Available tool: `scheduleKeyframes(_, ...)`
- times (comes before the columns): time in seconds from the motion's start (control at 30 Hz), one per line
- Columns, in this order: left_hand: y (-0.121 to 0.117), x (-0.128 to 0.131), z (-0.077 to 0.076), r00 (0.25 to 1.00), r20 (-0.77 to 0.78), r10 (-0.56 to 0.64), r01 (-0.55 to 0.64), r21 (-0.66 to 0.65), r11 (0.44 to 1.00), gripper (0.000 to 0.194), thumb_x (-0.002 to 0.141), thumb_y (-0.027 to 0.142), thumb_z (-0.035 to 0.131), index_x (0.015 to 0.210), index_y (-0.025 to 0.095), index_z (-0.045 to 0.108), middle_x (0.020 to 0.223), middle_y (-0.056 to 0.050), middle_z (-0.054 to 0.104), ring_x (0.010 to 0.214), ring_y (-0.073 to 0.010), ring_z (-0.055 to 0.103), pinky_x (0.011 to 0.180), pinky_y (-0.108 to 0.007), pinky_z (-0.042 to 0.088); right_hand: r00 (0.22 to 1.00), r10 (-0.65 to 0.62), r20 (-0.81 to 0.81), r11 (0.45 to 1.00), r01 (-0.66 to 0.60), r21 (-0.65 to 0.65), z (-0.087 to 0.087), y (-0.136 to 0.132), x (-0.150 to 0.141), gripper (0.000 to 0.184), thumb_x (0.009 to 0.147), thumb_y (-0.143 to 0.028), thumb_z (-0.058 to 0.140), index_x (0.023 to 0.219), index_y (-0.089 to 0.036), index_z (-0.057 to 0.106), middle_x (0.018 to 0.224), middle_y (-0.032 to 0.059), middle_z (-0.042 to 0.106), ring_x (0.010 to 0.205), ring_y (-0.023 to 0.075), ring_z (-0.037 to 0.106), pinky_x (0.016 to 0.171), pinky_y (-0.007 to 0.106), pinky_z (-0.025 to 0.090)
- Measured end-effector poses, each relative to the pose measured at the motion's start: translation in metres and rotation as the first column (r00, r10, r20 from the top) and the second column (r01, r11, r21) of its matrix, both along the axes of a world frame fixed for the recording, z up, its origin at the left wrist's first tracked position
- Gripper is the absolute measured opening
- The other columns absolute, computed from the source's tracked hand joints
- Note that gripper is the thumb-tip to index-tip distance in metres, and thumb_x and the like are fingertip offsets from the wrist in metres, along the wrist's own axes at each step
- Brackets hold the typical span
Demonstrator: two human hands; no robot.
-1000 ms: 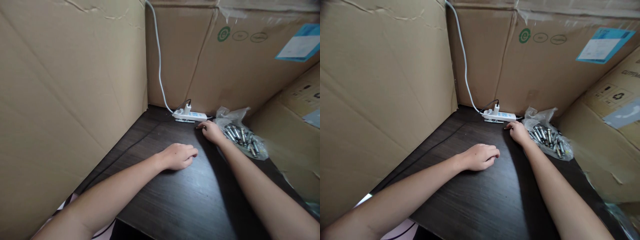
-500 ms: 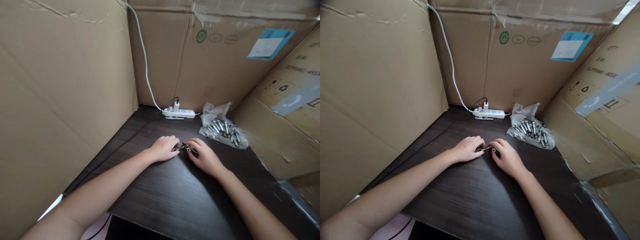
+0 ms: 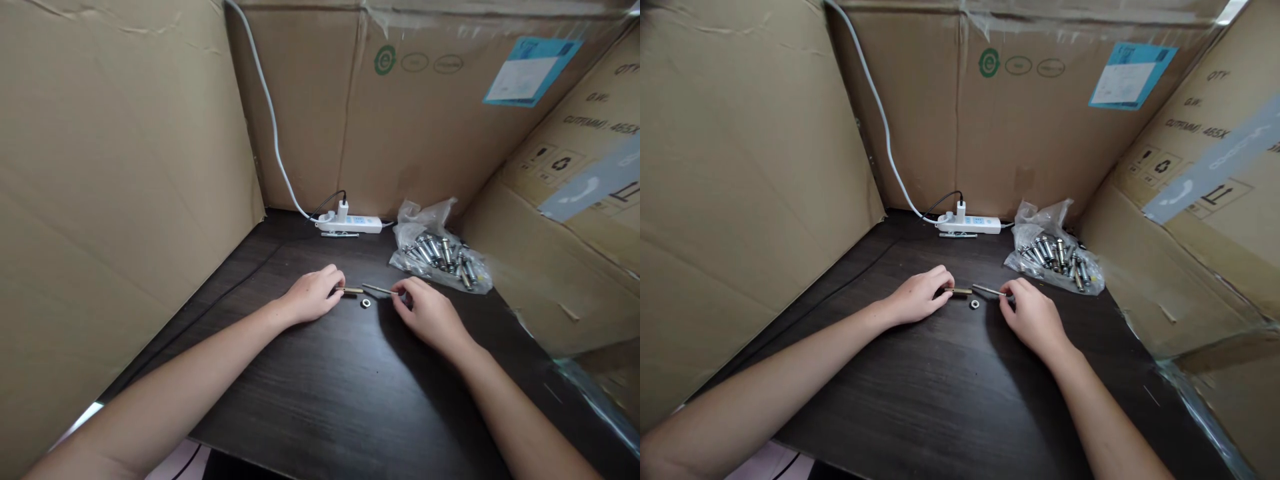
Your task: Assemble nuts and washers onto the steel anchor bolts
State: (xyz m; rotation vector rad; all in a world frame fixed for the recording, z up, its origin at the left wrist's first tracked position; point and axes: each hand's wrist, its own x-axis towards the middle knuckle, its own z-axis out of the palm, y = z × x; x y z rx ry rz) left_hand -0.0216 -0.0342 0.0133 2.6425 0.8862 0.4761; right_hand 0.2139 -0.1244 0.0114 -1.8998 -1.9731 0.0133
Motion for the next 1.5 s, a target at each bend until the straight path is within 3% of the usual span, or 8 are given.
scheduleKeyframes(0.23, 0.0, 0.0, 0.001, 0.989, 0.142, 0.041, -0.044, 0.019, 0.999, 0.007, 0.088, 0.024, 0.047, 0.094, 0.021, 0.05, 0.096, -0.001, 0.052, 0.079, -0.0125, 0.056, 0.071, -0.025, 0.045, 0.994, 0.046, -0.1, 0.99, -0.032, 0.137, 0.009, -0.003, 0.008, 0.012, 0.087, -0.029, 0.049, 0.091, -0.021, 0.058, 0.089, 0.0023, 0.061, 0.069, 0.0142, 0.059, 0.066, 0.027, 0.044)
scheduleKeyframes(0.5, -0.005, 0.001, 0.006, 0.983, 0.184, 0.019, -0.021, 0.011, 1.0, 0.009, 0.087, 0.024, 0.047, 0.094, 0.02, 0.051, 0.096, -0.001, 0.052, 0.069, -0.0097, 0.053, 0.061, -0.023, 0.043, 0.983, 0.136, -0.121, 0.977, -0.113, 0.183, 0.011, -0.005, 0.001, 0.013, 0.089, -0.029, 0.048, 0.092, -0.021, 0.058, 0.089, 0.005, 0.061, 0.07, 0.0157, 0.058, 0.065, 0.028, 0.046)
scheduleKeyframes(0.73, -0.008, 0.002, 0.008, 0.986, 0.167, -0.024, 0.022, 0.013, 1.0, 0.01, 0.086, 0.024, 0.049, 0.095, 0.02, 0.051, 0.096, -0.001, 0.052, 0.077, -0.0122, 0.055, 0.072, -0.026, 0.046, 0.955, 0.225, -0.193, 0.947, -0.168, 0.273, 0.015, -0.01, -0.013, 0.012, 0.089, -0.027, 0.05, 0.094, -0.02, 0.059, 0.091, 0.0051, 0.06, 0.072, 0.0139, 0.056, 0.063, 0.025, 0.047)
scheduleKeyframes(0.9, -0.014, 0.004, 0.012, 0.98, 0.167, -0.111, 0.1, 0.069, 0.993, 0.01, 0.085, 0.023, 0.05, 0.094, 0.019, 0.05, 0.096, -0.003, 0.052, 0.087, -0.0154, 0.054, 0.08, -0.029, 0.045, 0.948, 0.236, -0.214, 0.927, -0.154, 0.341, 0.019, -0.016, -0.026, 0.01, 0.087, -0.028, 0.054, 0.091, -0.019, 0.057, 0.08, 0.0035, 0.06, 0.064, 0.013, 0.054, 0.062, 0.026, 0.046)
scheduleKeyframes(1.5, -0.014, 0.004, 0.012, 0.978, 0.16, -0.136, 0.123, 0.087, 0.989, 0.01, 0.089, 0.024, 0.047, 0.095, 0.017, 0.05, 0.095, -0.004, 0.055, 0.084, -0.0152, 0.053, 0.08, -0.03, 0.044, 0.898, 0.304, -0.317, 0.925, -0.198, 0.325, 0.019, -0.018, -0.032, 0.017, 0.089, -0.025, 0.052, 0.101, -0.02, 0.062, 0.093, 0.0055, 0.067, 0.068, 0.0137, 0.058, 0.061, 0.027, 0.048)
